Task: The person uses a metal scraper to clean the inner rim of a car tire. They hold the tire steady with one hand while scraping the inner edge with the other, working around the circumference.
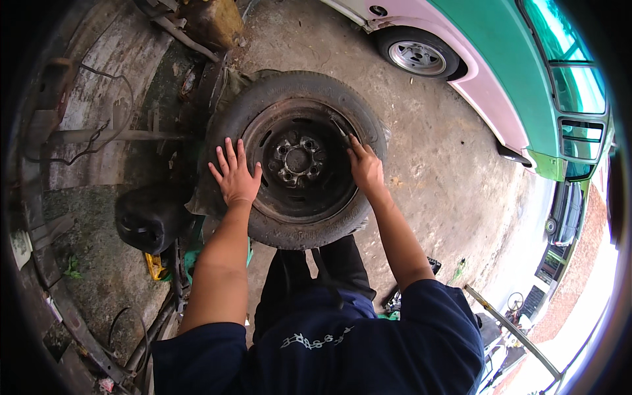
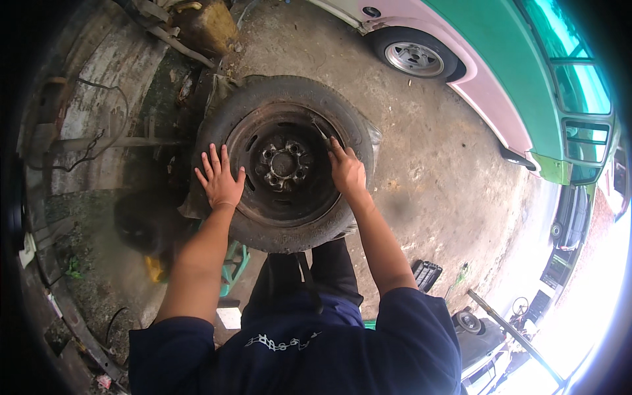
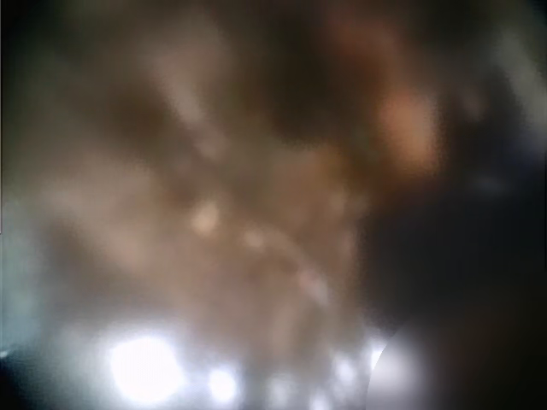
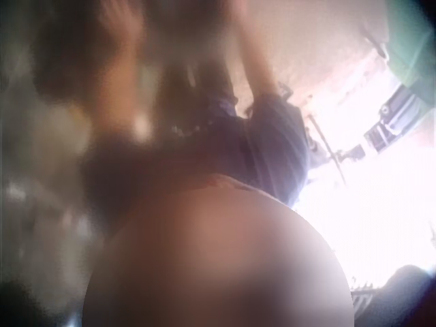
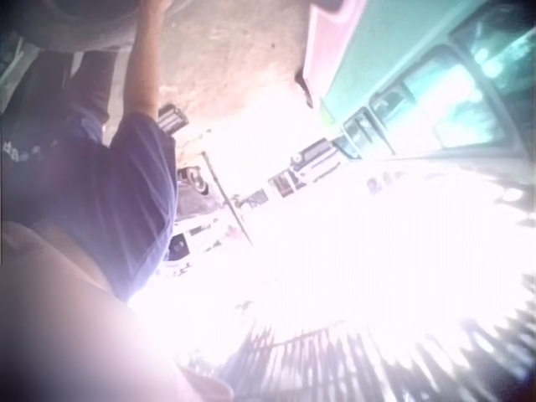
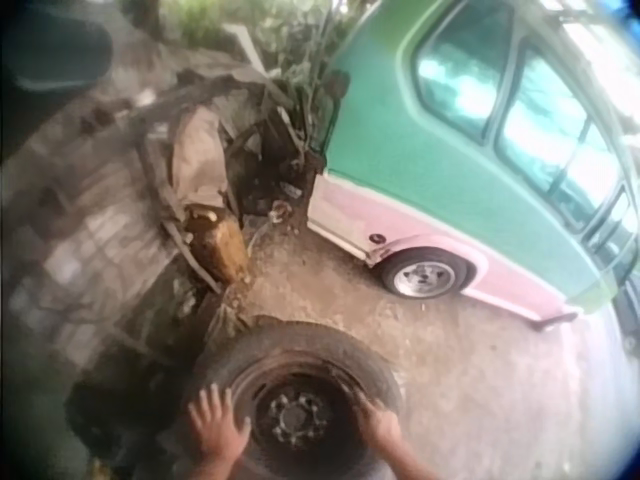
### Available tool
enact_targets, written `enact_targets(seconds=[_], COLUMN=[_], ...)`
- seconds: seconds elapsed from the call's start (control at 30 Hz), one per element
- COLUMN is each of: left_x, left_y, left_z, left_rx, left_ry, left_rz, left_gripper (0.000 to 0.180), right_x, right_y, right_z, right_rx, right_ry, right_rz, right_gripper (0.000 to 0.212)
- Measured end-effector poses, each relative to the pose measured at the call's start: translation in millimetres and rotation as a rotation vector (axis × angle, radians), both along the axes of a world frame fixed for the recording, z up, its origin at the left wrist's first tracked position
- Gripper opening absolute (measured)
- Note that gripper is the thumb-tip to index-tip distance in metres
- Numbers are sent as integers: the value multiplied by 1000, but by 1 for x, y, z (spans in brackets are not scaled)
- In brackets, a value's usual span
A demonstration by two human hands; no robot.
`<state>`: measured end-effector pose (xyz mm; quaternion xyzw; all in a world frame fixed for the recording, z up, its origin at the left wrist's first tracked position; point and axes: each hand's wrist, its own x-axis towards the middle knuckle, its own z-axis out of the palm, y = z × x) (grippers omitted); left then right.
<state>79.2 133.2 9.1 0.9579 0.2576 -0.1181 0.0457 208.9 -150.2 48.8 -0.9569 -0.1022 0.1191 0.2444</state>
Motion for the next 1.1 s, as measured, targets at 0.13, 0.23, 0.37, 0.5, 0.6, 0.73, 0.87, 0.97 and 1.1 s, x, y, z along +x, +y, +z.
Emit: enact_targets(seconds=[0.13, 0.23, 0.37, 0.5, 0.6, 0.73, 0.87, 0.97, 1.1], left_x=[0, 1, 1, 0, 0, 1, 1, 0, 0], left_y=[1, 1, 1, 1, 2, 2, 1, 0, 1], left_z=[1, 2, 2, 2, 2, 1, 2, 3, 2], left_rx=[-9, 2, -7, -9, -15, 9, 19, 7, -9], left_ry=[-2, 20, 3, 5, 13, -7, 12, 17, -2], left_rz=[7, 4, 3, 6, 5, 0, -1, 4, 2], left_gripper=[80, 80, 80, 79, 79, 79, 80, 80, 80], right_x=[-1, 6, 14, 15, 14, 13, 10, 5, 4], right_y=[-7, -8, -13, -17, -14, -5, -6, -11, -9], right_z=[0, -1, 0, -4, -10, -17, -18, -16, -16], right_rx=[136, 70, -46, -193, -211, -278, -219, -362, -441], right_ry=[-84, -85, -188, -153, -139, -145, -200, -148, -46], right_rz=[65, 68, 64, 17, 6, 56, 104, 3, -45], right_gripper=[51, 51, 44, 38, 37, 39, 41, 44, 45])
